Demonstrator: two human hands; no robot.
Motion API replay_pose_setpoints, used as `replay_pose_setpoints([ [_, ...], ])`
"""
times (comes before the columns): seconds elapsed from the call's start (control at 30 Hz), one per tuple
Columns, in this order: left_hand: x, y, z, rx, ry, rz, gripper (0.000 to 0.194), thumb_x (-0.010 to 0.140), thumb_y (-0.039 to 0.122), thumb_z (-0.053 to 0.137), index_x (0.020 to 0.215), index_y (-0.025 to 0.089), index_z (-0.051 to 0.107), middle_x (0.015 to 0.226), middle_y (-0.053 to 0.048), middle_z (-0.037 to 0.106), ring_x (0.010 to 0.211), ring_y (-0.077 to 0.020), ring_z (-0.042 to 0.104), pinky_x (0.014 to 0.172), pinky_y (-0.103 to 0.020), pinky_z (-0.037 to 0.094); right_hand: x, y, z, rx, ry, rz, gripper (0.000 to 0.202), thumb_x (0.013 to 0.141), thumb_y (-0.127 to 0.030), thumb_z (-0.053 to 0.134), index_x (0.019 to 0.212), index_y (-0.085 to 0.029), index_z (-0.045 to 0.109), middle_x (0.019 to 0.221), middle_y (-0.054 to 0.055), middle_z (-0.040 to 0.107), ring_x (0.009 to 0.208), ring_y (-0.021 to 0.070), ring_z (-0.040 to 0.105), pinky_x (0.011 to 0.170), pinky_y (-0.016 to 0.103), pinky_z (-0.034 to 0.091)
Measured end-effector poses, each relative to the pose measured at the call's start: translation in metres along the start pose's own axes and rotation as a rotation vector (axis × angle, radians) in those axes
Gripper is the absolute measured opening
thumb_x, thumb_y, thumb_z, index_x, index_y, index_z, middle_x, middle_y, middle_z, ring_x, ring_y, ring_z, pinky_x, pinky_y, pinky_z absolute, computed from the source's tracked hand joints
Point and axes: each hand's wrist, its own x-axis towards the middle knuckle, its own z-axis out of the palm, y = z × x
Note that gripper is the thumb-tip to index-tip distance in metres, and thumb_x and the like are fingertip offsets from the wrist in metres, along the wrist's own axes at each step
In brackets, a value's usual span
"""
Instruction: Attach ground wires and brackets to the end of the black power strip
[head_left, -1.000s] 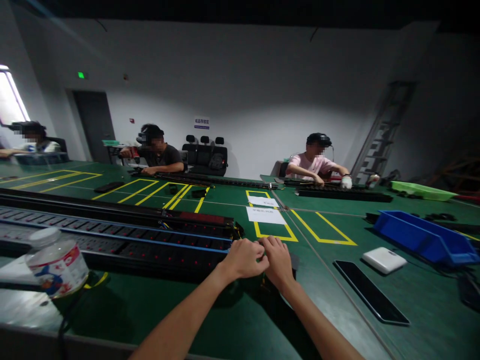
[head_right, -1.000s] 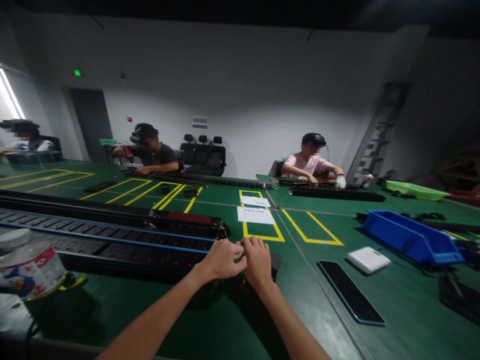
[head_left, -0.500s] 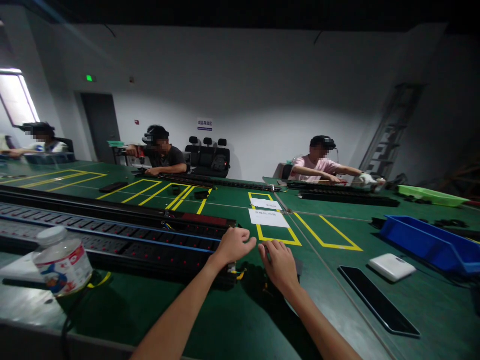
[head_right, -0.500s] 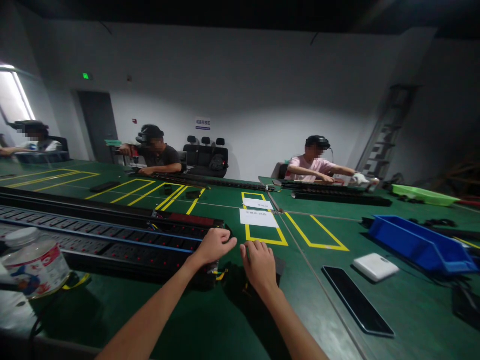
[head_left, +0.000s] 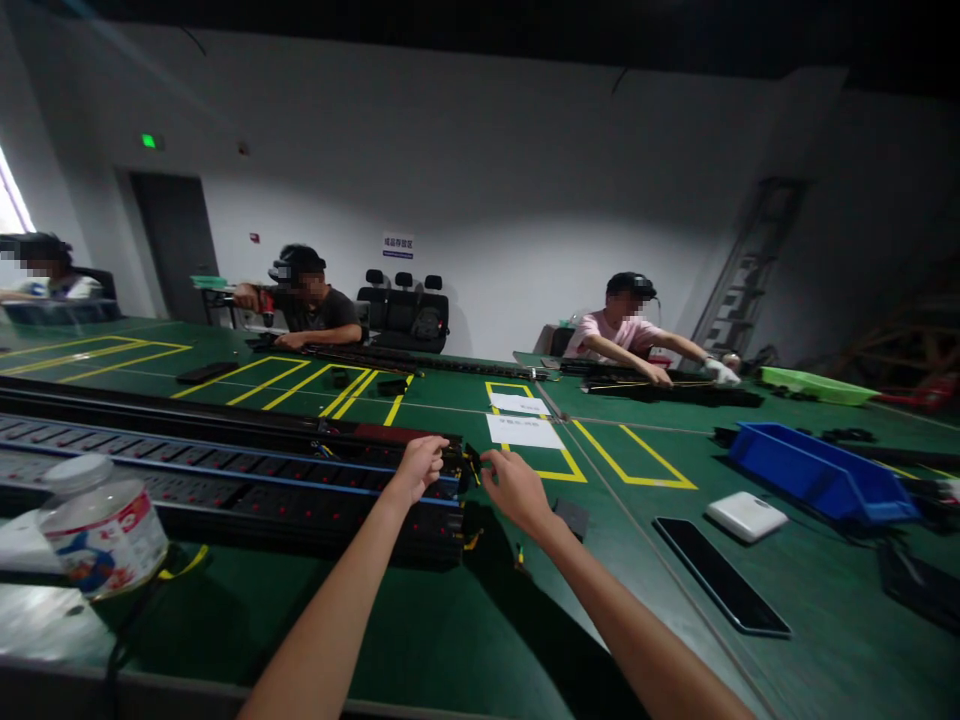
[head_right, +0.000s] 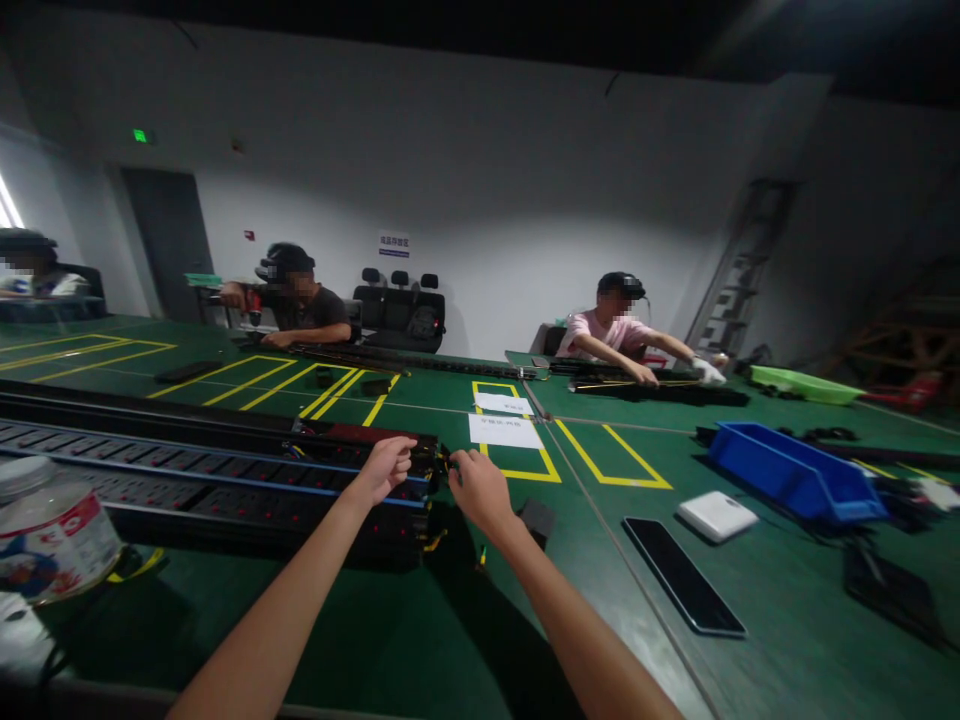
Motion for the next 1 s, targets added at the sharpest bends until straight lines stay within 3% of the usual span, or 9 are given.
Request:
replay_pose_setpoints([
  [0.23, 0.001, -0.001, -0.003, -0.089, -0.019, -0.013, 0.041, 0.065, 0.025, 0.075, 0.064, 0.022, 0.033, 0.048, 0.015, 0.022, 0.037, -0.0004, 0.017, 0.038, -0.017, 0.006, 0.041, 0.002, 0.041, 0.084, -0.105, 0.223, 0.039, 0.092, -0.029, 0.055, 0.128, -0.015, 0.058, 0.119, 0.013, 0.064, 0.104, 0.0226, 0.063, 0.080, 0.027, 0.043],
  [0.37, -0.001, -0.001, -0.002, -0.085, -0.018, -0.016, 0.038, 0.066, 0.026, 0.075, 0.066, 0.021, 0.037, 0.049, 0.015, 0.022, 0.036, -0.0003, 0.018, 0.039, -0.017, 0.006, 0.048, 0.010, 0.055, 0.139, -0.109, 0.230, 0.029, 0.093, -0.027, 0.052, 0.120, -0.019, 0.062, 0.106, 0.008, 0.070, 0.098, 0.0197, 0.065, 0.076, 0.025, 0.042],
  [0.57, 0.000, -0.003, -0.003, -0.091, -0.020, -0.024, 0.033, 0.068, 0.026, 0.074, 0.068, 0.020, 0.041, 0.047, 0.015, 0.022, 0.036, -0.0009, 0.018, 0.038, -0.017, 0.006, 0.057, 0.018, 0.041, 0.049, -0.145, 0.310, 0.019, 0.089, -0.023, 0.055, 0.102, -0.021, 0.069, 0.102, 0.008, 0.072, 0.094, 0.0209, 0.067, 0.072, 0.025, 0.042],
  [0.73, 0.002, -0.003, -0.002, -0.092, -0.013, -0.021, 0.037, 0.068, 0.024, 0.073, 0.066, 0.021, 0.036, 0.047, 0.014, 0.024, 0.036, -0.0007, 0.018, 0.038, -0.017, 0.007, 0.062, 0.024, 0.026, -0.097, -0.182, 0.262, 0.026, 0.089, -0.016, 0.050, 0.104, -0.018, 0.071, 0.105, 0.013, 0.071, 0.096, 0.0245, 0.068, 0.075, 0.029, 0.046],
  [1.0, 0.002, -0.003, -0.003, -0.106, -0.014, -0.017, 0.038, 0.067, 0.023, 0.073, 0.065, 0.022, 0.035, 0.047, 0.014, 0.024, 0.036, -0.0010, 0.019, 0.038, -0.018, 0.006, 0.052, 0.036, 0.027, -0.264, -0.303, 0.108, 0.031, 0.087, -0.006, 0.048, 0.108, -0.015, 0.068, 0.109, 0.017, 0.069, 0.102, 0.0266, 0.067, 0.082, 0.034, 0.049],
])
